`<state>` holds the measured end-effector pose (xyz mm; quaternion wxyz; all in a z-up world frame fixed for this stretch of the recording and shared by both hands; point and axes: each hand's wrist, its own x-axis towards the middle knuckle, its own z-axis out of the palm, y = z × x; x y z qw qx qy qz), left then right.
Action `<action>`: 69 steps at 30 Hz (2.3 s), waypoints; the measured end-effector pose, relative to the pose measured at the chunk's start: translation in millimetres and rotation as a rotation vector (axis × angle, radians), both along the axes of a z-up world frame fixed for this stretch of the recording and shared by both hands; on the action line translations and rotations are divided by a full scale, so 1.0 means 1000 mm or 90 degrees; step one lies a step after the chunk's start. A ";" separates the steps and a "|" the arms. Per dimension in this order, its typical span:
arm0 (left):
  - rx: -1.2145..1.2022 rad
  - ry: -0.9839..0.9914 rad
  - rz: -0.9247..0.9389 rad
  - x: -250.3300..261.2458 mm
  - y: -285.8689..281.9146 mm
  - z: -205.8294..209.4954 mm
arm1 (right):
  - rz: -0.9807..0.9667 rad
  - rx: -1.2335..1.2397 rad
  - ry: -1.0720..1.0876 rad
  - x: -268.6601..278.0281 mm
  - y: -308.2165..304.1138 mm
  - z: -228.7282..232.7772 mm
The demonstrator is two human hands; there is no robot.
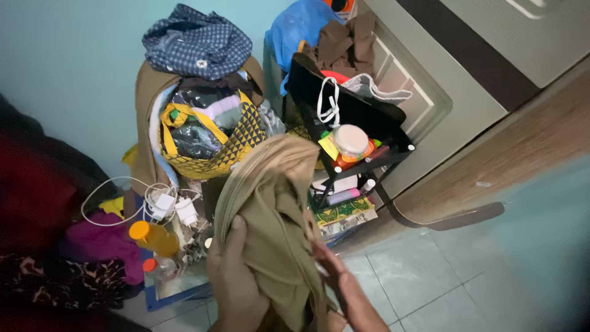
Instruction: The person picks up a beige bag from a chair, unzips it, and packs items from a cluttered dresser into it: a phone, a wallet, a red notebook, and a coiled white charging cable. They zip and unzip compartments while arranging the contents inside the bag.
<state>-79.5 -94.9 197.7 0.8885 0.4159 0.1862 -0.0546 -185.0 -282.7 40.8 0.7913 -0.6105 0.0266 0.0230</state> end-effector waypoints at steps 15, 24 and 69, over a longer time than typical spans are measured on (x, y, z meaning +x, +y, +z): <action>-0.034 -0.250 -0.022 0.040 -0.021 0.072 | -0.147 0.075 0.154 0.138 -0.009 -0.056; 0.063 -0.319 0.108 0.103 -0.040 0.017 | -0.183 0.243 0.229 0.168 -0.045 -0.130; 0.646 -0.423 -0.301 0.152 -0.035 -0.151 | -0.611 -0.723 -0.175 0.113 0.055 0.059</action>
